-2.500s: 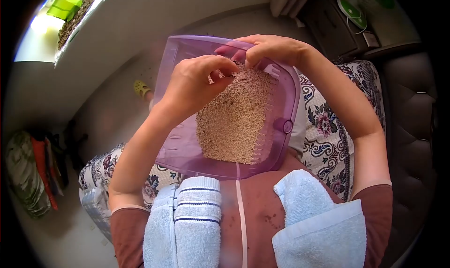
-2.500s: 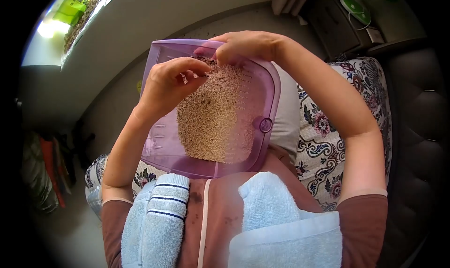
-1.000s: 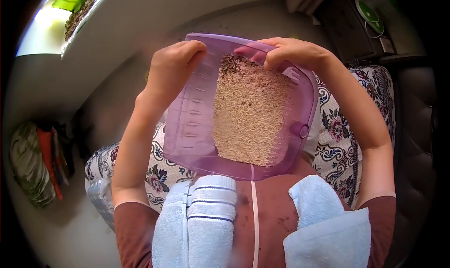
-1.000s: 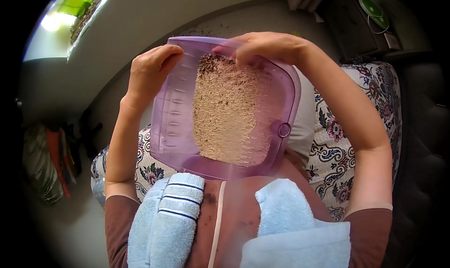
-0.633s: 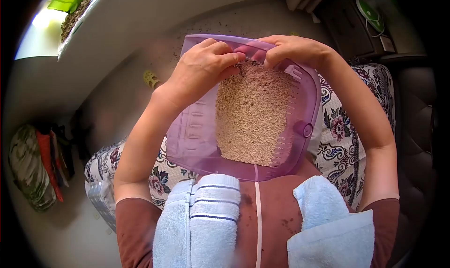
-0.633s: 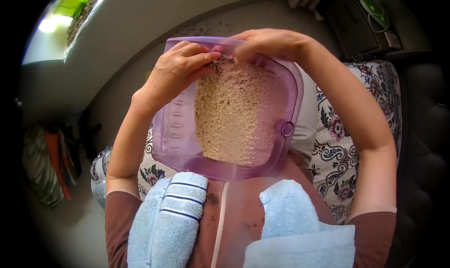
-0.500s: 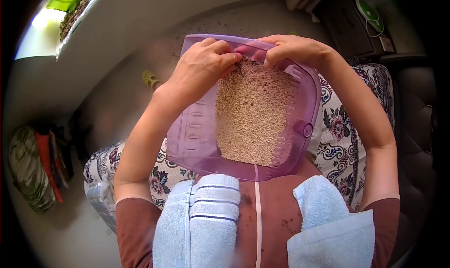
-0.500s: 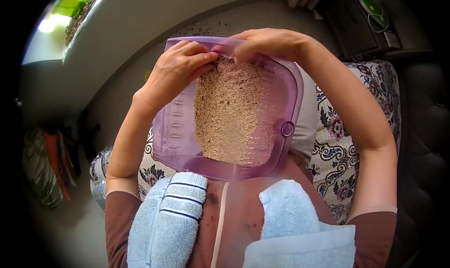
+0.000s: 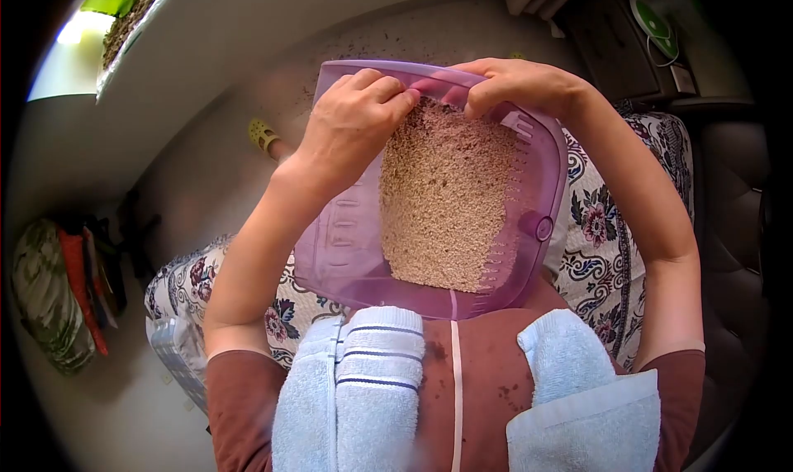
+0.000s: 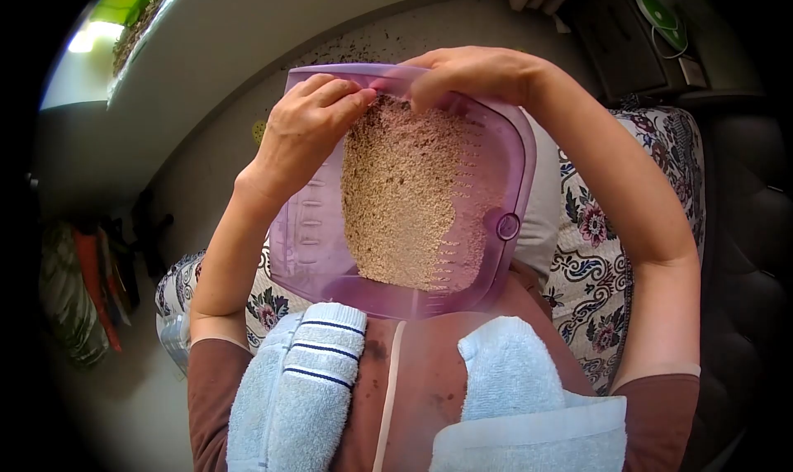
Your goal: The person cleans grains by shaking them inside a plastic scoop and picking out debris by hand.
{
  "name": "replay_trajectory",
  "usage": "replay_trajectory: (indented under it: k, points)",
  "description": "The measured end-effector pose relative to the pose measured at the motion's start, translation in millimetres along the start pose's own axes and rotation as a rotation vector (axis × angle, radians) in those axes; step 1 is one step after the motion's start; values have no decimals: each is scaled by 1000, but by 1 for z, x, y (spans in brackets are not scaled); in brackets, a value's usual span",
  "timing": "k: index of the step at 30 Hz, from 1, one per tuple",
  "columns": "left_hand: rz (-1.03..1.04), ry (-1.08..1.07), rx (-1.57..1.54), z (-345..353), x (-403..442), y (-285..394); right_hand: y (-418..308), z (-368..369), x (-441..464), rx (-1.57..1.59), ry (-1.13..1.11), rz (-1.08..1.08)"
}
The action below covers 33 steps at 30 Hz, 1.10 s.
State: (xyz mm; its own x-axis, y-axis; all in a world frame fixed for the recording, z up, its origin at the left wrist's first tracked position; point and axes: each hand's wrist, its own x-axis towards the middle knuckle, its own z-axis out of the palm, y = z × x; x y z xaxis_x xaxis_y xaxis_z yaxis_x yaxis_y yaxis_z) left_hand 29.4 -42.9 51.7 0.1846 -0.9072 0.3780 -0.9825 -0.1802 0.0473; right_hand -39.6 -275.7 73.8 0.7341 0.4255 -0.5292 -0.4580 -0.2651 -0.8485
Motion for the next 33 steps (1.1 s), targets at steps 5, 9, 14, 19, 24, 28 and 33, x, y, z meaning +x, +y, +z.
replay_trajectory:
  k: [5,9,14,19,24,28,33]
  points:
    - [-20,-49,34,2,1,1,0,6,-4,12,75,-48]
    - [-62,14,-33,-6,-12,-11,0,3,-4,25,41,23]
    - [-331,91,-253,-18,-38,-23,4,1,-1,-31,50,49]
    - [-292,53,-117,-17,-32,-11,-2,5,1,-7,44,48]
    - [-297,25,-83,-8,-25,-13,0,5,2,-6,59,49]
    - [-303,66,-139,-8,-34,-20,0,5,1,-1,58,46]
    - [-421,122,-297,-13,-40,-18,0,5,2,-6,50,43]
